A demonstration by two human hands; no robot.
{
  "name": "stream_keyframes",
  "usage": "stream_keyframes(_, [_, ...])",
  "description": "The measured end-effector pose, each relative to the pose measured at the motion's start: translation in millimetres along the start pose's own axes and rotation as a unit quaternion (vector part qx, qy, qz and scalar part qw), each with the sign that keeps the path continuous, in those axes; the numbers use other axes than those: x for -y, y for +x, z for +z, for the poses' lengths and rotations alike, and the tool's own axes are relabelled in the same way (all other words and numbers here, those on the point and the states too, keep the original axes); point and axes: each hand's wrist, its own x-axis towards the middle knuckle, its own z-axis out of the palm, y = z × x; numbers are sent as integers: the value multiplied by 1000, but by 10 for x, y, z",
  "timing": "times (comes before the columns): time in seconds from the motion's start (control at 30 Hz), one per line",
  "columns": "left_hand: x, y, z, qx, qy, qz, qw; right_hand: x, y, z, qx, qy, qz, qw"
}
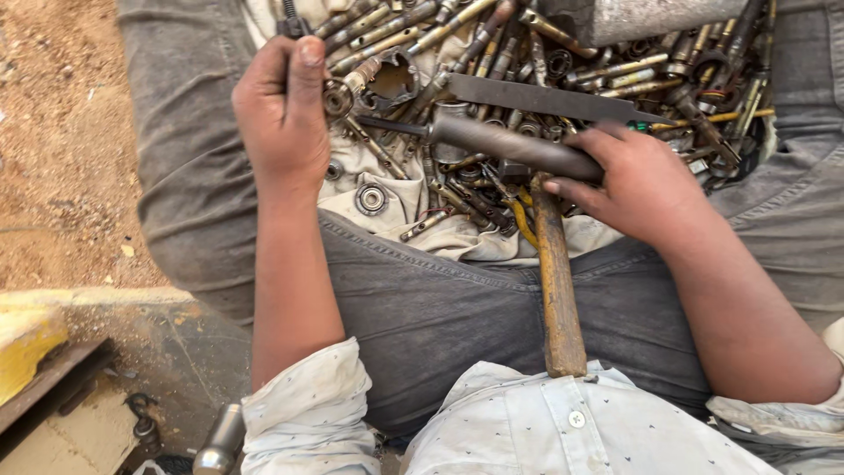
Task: The person sits on the ground with a pile of scrap metal parts on their lap and hammers a punch against a cylindrical metal component to work it apart. They reposition the component, swap the punch, and strike it repeatedly with a hammer by hand.
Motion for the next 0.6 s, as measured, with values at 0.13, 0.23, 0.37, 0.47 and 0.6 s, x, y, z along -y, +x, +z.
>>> stream_keyframes(0.13, [68,-94,86,89,-125,-24,988,239,72,-19,-136,79,-107,982])
stream_keyframes(0.23, [70,-253,383,212,-288,-104,928,435,226,172,-185,166,-221,943])
stream_keyframes(0.37, [60,-385,774,312,-377,-183,853,453,394,532,33,390,-84,916])
stream_keyframes(0.47, [95,-283,734,222,-320,-168,906,346,397,594,82,539,-68,836])
stream_keyframes(0.6, [159,-138,477,74,-267,-143,950,245,354,446,159,654,-9,739])
